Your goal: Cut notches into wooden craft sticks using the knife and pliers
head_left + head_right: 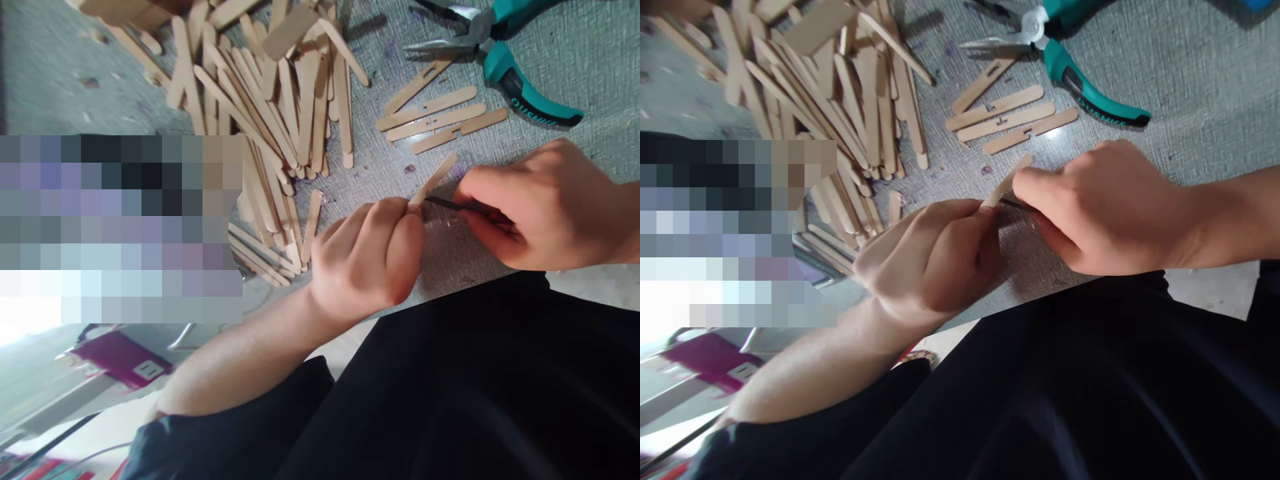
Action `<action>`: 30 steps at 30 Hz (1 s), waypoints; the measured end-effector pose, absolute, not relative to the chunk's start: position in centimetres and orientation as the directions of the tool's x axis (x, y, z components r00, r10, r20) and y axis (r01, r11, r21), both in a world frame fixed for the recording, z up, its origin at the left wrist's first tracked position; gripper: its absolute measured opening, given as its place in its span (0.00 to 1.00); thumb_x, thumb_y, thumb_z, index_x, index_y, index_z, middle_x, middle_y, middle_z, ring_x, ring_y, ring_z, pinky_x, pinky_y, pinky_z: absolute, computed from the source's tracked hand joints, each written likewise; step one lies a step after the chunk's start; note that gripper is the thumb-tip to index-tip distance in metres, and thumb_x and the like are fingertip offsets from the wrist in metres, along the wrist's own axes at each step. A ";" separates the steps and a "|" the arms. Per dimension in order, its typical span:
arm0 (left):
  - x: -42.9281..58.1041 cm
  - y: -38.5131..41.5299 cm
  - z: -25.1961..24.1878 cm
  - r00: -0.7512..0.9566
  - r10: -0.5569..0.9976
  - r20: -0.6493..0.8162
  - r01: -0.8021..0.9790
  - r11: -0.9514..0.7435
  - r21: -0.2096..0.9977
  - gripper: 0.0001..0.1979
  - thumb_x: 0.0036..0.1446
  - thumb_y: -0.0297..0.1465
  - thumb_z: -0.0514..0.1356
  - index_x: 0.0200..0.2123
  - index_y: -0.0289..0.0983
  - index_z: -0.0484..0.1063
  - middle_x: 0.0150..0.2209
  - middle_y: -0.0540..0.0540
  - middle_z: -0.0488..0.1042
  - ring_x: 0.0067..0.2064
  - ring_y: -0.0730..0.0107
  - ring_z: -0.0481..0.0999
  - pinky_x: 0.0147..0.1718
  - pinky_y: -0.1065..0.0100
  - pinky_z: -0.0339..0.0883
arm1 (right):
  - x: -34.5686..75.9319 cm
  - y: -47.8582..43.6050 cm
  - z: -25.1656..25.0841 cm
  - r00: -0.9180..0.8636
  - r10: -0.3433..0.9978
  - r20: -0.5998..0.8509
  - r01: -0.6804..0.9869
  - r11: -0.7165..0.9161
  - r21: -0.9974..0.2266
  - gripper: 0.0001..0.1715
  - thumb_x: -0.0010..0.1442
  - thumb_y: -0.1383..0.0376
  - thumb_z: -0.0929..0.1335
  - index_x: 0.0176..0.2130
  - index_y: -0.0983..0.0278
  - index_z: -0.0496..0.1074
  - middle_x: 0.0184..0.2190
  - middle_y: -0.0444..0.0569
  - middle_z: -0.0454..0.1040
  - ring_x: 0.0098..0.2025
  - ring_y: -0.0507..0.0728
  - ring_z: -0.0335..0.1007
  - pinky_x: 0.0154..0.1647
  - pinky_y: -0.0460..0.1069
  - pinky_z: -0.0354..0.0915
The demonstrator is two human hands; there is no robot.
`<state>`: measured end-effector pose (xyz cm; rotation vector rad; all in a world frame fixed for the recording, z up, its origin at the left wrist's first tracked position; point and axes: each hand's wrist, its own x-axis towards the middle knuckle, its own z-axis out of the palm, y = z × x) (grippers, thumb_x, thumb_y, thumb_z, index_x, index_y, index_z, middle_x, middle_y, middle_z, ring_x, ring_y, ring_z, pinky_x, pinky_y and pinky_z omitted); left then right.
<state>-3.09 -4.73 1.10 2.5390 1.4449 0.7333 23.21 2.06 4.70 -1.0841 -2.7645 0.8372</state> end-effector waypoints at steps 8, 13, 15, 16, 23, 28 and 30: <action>-3.5 -5.2 1.0 0.474 0.817 0.327 0.789 -0.559 0.253 0.07 0.70 0.26 0.68 0.40 0.45 0.79 0.38 0.43 0.85 0.32 0.62 0.81 0.26 0.62 0.67 | 22.8 1.9 4.6 -0.718 0.678 -0.156 0.641 0.558 -0.527 0.11 0.66 0.64 0.69 0.47 0.56 0.78 0.24 0.41 0.73 0.25 0.55 0.65 0.32 0.54 0.51; -3.5 -5.2 1.0 0.470 0.814 0.342 0.778 -0.565 0.276 0.08 0.69 0.24 0.69 0.41 0.45 0.78 0.38 0.44 0.85 0.32 0.62 0.80 0.27 0.60 0.65 | 22.7 2.0 4.6 -0.752 0.642 -0.149 0.623 0.618 -0.479 0.12 0.66 0.64 0.68 0.49 0.58 0.77 0.25 0.41 0.75 0.25 0.55 0.65 0.31 0.53 0.49; -3.2 -4.8 1.0 0.498 0.765 0.408 0.762 -0.611 0.215 0.10 0.68 0.22 0.69 0.41 0.43 0.76 0.37 0.45 0.85 0.30 0.64 0.79 0.26 0.61 0.64 | 22.6 2.0 4.7 -0.752 0.642 -0.149 0.626 0.624 -0.468 0.12 0.67 0.64 0.67 0.49 0.58 0.77 0.25 0.41 0.74 0.24 0.54 0.64 0.31 0.53 0.48; -3.0 -4.5 1.1 0.505 0.739 0.446 0.752 -0.630 0.193 0.10 0.68 0.21 0.69 0.41 0.43 0.75 0.36 0.46 0.84 0.29 0.65 0.78 0.25 0.62 0.63 | 22.6 2.0 4.7 -0.753 0.639 -0.157 0.626 0.623 -0.469 0.12 0.67 0.64 0.67 0.49 0.59 0.77 0.25 0.41 0.74 0.24 0.54 0.64 0.31 0.52 0.49; -2.3 -3.6 1.0 0.525 0.660 0.538 0.723 -0.679 0.128 0.12 0.66 0.20 0.69 0.37 0.41 0.72 0.32 0.47 0.81 0.26 0.69 0.74 0.21 0.65 0.60 | 22.6 2.1 4.9 -0.758 0.629 -0.173 0.623 0.617 -0.482 0.14 0.69 0.64 0.65 0.50 0.60 0.77 0.26 0.43 0.76 0.25 0.56 0.66 0.31 0.53 0.50; -2.7 -3.9 0.3 0.535 0.644 0.547 0.728 -0.680 0.089 0.12 0.64 0.21 0.70 0.36 0.41 0.73 0.32 0.47 0.81 0.27 0.68 0.74 0.21 0.64 0.58 | 22.7 1.9 4.7 -0.761 0.630 -0.152 0.621 0.640 -0.452 0.13 0.71 0.64 0.65 0.49 0.61 0.77 0.26 0.42 0.76 0.25 0.55 0.67 0.31 0.53 0.49; -2.7 -3.9 0.0 0.523 0.646 0.557 0.722 -0.682 0.113 0.11 0.65 0.22 0.70 0.37 0.41 0.74 0.33 0.47 0.81 0.28 0.68 0.74 0.22 0.64 0.57 | 22.8 1.9 4.6 -0.763 0.631 -0.140 0.617 0.645 -0.450 0.13 0.70 0.64 0.65 0.49 0.61 0.77 0.26 0.42 0.76 0.24 0.54 0.66 0.31 0.53 0.49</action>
